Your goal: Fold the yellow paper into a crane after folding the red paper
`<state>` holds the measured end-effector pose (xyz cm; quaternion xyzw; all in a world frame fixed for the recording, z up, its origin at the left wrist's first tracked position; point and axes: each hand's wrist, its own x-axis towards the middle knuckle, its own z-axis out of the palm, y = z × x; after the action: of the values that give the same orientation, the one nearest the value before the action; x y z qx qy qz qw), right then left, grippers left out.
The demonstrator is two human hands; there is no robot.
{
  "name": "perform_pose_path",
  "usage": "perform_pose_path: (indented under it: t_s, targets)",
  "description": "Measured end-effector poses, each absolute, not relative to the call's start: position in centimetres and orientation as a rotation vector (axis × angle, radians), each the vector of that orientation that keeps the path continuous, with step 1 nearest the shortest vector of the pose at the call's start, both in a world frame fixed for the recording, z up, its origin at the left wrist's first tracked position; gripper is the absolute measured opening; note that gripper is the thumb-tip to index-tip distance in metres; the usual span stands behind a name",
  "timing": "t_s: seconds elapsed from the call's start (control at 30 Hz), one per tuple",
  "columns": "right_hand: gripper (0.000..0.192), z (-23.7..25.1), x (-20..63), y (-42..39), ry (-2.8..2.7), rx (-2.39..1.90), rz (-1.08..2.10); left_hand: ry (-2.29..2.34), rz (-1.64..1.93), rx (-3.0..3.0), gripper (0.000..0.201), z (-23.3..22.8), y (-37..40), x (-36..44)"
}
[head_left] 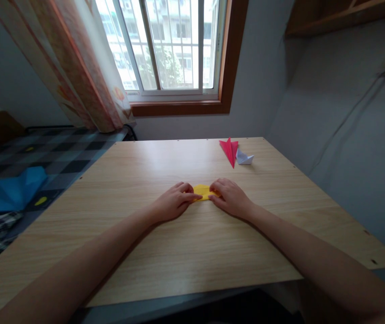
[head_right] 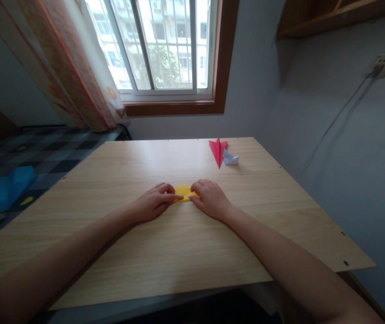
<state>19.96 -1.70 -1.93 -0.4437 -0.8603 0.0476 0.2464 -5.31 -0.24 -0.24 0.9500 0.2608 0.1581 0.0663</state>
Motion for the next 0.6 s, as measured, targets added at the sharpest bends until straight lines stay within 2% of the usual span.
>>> perform_pose_path:
  t_s: [0.6]
  targets:
    - [0.013, -2.3, 19.11, -1.82, -2.281, -1.36, 0.095, 0.741, 0.398, 3.082, 0.028, 0.25, -0.88, -4.94]
